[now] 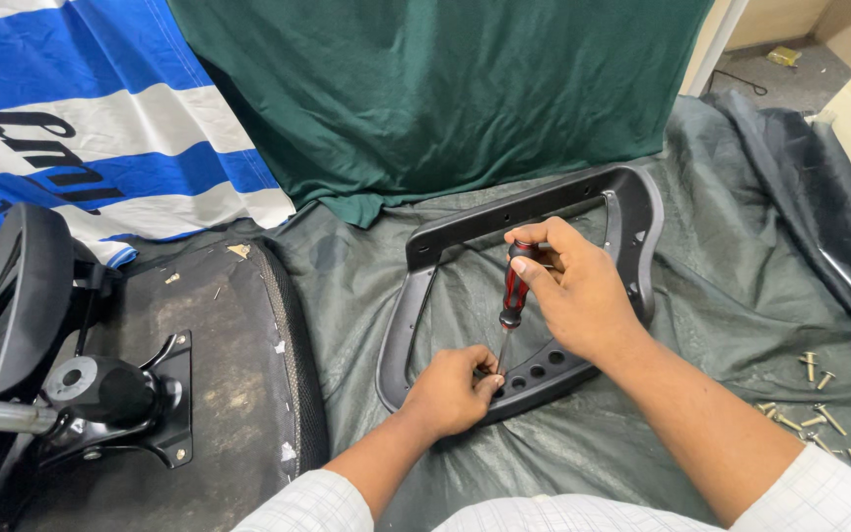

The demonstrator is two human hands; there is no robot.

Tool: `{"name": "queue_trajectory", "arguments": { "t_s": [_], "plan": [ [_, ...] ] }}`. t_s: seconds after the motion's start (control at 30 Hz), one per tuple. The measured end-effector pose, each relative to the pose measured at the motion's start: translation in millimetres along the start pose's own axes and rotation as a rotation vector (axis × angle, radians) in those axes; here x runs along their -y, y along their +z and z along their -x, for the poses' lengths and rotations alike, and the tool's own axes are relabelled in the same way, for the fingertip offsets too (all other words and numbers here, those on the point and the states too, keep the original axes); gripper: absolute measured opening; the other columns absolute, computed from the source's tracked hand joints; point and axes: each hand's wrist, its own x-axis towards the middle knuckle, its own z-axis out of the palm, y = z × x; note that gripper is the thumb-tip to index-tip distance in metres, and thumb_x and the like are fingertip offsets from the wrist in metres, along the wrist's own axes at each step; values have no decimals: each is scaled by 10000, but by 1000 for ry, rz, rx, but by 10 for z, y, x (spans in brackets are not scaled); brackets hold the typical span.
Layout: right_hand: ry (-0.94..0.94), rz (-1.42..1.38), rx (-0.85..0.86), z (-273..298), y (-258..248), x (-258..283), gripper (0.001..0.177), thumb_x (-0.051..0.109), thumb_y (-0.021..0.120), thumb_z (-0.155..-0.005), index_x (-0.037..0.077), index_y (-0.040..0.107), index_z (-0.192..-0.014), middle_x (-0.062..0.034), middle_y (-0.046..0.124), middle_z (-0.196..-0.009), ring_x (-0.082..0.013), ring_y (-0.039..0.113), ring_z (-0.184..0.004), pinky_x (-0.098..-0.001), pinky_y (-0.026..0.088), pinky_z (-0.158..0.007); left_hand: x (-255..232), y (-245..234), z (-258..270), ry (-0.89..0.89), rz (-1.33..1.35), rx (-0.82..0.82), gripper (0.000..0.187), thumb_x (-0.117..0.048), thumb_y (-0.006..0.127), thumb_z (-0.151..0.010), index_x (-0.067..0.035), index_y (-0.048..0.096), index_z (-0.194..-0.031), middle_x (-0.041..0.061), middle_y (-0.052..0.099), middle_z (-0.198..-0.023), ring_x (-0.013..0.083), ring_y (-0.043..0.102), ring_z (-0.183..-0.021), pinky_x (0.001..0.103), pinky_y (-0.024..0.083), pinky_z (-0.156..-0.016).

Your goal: The person sits on the floor and uses a screwdriver to drive screws into a black office chair backrest frame, picking screws one at a time from a pile beside the frame and tightening them into the mounting holes along the frame edge.

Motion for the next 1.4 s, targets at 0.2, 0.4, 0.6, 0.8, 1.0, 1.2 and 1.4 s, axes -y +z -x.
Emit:
{"name": "queue_trajectory", "arguments": {
  "t_s": [0.2, 0.4, 0.6, 0.8, 1.0, 1.2, 1.4],
  "plan": [
    [-17, 183, -87, 13, -6, 30, 258, 104, 754, -889, 24, 680, -1123, -72, 713, -989, -114, 675, -860, -270, 550, -699, 19, 7, 1, 105, -36, -57, 199, -196, 715, -836, -44, 728, -964, 186, 755, -910, 346, 738, -892, 413, 559, -828],
    [-108, 240, -92, 4, -17, -7, 241, 94, 655, -946, 28, 709, -1172, -81, 689, -1125, -155, 678, -916, -291, 551, -731, -12, -4, 20, 95, -82, -71, 232, -238, 714, -836, -48, 732, -969, 198, 750, -933, 369, 718, -923, 435, 547, -848],
    [-253, 257, -102, -12, -32, -75, 242, 54, 618, -986, 20, 724, -1201, -98, 754, -1207, -141, 739, -1048, -273, 564, -914, -89, -65, 67, 58, -76, 10, 457, -443, 770, -788, -42, 706, -999, 172, 747, -927, 336, 740, -910, 426, 560, -821],
    [-115, 207, -122, -81, -13, -48, 162, 106, 793, -893, -2, 721, -991, -114, 638, -1012, -160, 714, -810, -289, 569, -721, -164, -89, 46, 63, -171, 101, 736, -580, 845, -643, -83, 653, -1151, 163, 728, -1033, 338, 693, -1005, 436, 515, -836],
    [-153, 267, -117, -189, 8, -137, 128, 103, 737, -941, -1, 714, -1011, -77, 669, -1069, -155, 676, -874, -297, 549, -798, -188, -102, 73, 13, -190, 84, 700, -604, 838, -617, -64, 676, -1031, 154, 741, -950, 320, 726, -920, 422, 546, -798],
    [-25, 224, -90, -189, 49, -163, 175, 113, 663, -967, 53, 711, -1125, -71, 754, -1081, -119, 711, -927, -269, 544, -842, -212, -105, 103, 11, -201, 75, 666, -603, 827, -660, -55, 645, -992, 166, 732, -918, 340, 719, -908, 442, 536, -789],
    [-100, 300, -183, -134, 103, -71, 243, 126, 829, -841, -8, 650, -935, -100, 602, -969, -151, 661, -781, -283, 544, -714, -201, -104, 104, 47, -175, 62, 650, -590, 827, -661, -51, 651, -979, 177, 731, -937, 348, 720, -913, 439, 543, -796]
  ]
}}
